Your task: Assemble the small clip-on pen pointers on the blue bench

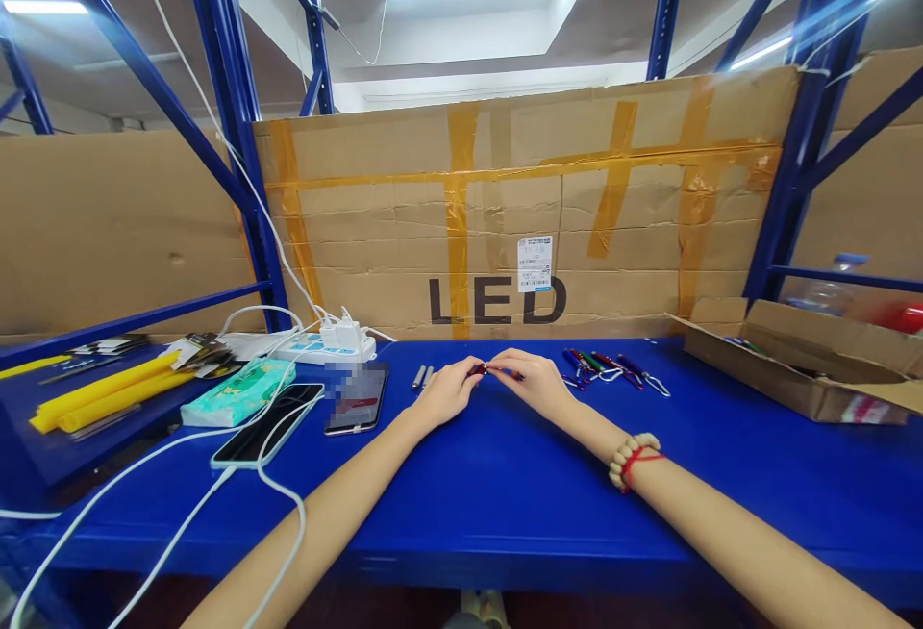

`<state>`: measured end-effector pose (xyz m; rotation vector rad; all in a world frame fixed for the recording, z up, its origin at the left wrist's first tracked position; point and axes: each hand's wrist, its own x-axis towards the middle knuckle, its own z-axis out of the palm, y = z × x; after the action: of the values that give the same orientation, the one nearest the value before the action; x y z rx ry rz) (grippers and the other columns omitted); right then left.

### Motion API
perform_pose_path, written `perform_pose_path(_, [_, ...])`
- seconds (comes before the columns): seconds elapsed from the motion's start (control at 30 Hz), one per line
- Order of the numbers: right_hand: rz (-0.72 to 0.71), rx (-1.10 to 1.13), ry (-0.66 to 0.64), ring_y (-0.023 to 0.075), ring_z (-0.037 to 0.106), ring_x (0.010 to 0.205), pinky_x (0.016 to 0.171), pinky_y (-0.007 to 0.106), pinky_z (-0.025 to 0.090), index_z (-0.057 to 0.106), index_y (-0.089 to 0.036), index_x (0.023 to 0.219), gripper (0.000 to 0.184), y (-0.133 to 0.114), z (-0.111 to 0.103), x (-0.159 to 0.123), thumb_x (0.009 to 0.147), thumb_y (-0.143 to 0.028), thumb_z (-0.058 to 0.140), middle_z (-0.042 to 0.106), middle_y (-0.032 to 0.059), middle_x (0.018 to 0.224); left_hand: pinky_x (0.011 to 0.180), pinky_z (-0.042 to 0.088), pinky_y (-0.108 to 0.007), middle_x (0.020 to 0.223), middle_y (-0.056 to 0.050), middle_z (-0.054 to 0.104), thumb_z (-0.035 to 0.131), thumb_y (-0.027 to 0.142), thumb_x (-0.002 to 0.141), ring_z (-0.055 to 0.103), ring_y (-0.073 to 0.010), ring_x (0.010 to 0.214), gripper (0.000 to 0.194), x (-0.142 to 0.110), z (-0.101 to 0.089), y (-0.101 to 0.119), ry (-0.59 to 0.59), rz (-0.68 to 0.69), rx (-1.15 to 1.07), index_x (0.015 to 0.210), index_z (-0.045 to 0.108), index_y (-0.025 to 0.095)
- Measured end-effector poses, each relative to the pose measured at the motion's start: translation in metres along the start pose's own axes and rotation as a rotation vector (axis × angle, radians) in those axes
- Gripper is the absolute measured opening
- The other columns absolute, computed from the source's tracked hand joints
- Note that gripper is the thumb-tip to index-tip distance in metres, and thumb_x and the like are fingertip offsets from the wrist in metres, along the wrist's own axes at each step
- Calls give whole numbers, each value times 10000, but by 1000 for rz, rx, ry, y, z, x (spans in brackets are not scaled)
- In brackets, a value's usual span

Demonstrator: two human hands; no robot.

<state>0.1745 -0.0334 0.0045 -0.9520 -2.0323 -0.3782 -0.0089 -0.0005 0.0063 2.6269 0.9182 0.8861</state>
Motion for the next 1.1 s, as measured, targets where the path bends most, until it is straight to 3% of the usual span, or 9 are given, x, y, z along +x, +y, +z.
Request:
perform_pose_path(0.23, [119, 47, -59, 32, 487, 548, 523, 149, 373, 665, -219, 866, 193, -4, -3, 1, 856, -295, 488, 618, -14, 879, 719, 437, -248, 897, -16, 617, 349, 237, 888, 587, -162, 816, 205, -1, 6, 5, 32, -50, -26, 1037, 488, 216])
perform_pose_path(0.47, [173, 41, -149, 26, 493, 566, 544, 152, 365, 630, -212, 888, 152, -6, -4, 2, 825, -291, 516, 590, -11, 958, 781, 430, -275, 1013, -12, 614, 352, 228, 892, 584, -179, 920, 217, 0, 5, 10, 4, -68, 102, 1063, 485, 243])
perform_pose_path(0.63, [406, -89, -106, 42, 514, 582, 522, 163, 325, 585, -223, 959, 169, 3, -7, 3, 818, -292, 522, 607, -35, 878, 759, 427, -274, 1006, -13, 625, 371, 221, 894, 582, -184, 939, 200, 3, 2, 11, 183, -221, 146, 1057, 486, 235])
perform_pose_path(0.77, [486, -199, -200, 67, 539, 698, 540, 176, 318, 631, -248, 907, 146, 15, -10, -2, 803, -246, 528, 591, -31, 937, 712, 421, -265, 959, -2, 628, 438, 257, 873, 584, -177, 892, 152, 3, -2, 10, 285, -292, 153, 1008, 505, 237])
perform_pose_path(0.93, [396, -302, -388, 157, 493, 960, 750, 251, 362, 658, -269, 976, 205, 18, -5, -6, 822, -321, 534, 546, 22, 1043, 644, 410, -219, 855, 33, 626, 566, 238, 797, 580, -129, 743, 98, 3, 2, 10, 251, -194, 35, 882, 518, 227])
perform_pose_path(1.1, [382, -335, -458, 183, 454, 1011, 809, 302, 336, 672, -264, 956, 197, 15, -4, -5, 840, -315, 521, 525, 45, 1083, 639, 404, -195, 814, 40, 604, 575, 191, 775, 570, -116, 772, 91, 3, 6, 15, 183, -61, -88, 834, 509, 215])
